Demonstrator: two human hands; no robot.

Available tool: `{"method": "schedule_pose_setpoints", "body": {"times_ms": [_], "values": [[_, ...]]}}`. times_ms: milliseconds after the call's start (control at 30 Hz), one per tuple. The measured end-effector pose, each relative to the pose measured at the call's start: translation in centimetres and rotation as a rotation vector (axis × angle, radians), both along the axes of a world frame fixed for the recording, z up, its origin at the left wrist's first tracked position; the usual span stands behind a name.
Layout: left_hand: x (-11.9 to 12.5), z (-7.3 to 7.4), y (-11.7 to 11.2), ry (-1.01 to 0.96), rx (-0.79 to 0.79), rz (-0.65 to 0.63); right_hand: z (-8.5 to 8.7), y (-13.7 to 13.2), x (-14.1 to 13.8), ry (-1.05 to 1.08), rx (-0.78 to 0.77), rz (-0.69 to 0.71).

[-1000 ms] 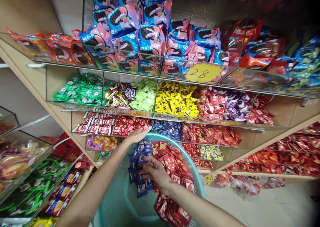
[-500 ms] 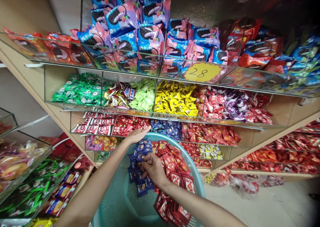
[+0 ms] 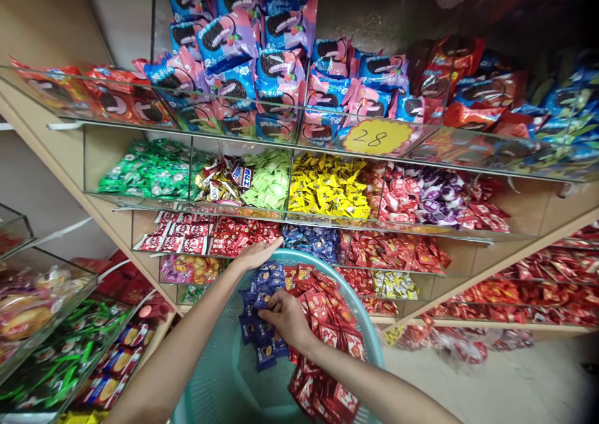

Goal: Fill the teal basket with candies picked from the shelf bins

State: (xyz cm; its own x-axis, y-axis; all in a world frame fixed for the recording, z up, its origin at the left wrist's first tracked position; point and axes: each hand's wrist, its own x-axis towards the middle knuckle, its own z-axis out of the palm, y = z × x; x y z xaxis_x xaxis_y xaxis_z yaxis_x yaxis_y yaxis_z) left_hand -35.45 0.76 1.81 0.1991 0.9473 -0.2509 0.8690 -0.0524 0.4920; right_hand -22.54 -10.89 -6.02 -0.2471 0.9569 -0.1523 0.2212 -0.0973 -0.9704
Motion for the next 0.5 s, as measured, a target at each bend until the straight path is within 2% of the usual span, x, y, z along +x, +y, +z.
{"method": "schedule_pose_setpoints", "body": {"times_ms": [267, 500], "values": [[-0.02, -0.37, 0.20, 0.013, 0.001, 0.012, 0.87, 0.55, 0.36, -0.220, 0.207, -0.032], [-0.04, -0.24, 0.14, 0.009, -0.002, 0.014, 0.67, 0.73, 0.54, -0.337, 0.215, -0.042]]}}
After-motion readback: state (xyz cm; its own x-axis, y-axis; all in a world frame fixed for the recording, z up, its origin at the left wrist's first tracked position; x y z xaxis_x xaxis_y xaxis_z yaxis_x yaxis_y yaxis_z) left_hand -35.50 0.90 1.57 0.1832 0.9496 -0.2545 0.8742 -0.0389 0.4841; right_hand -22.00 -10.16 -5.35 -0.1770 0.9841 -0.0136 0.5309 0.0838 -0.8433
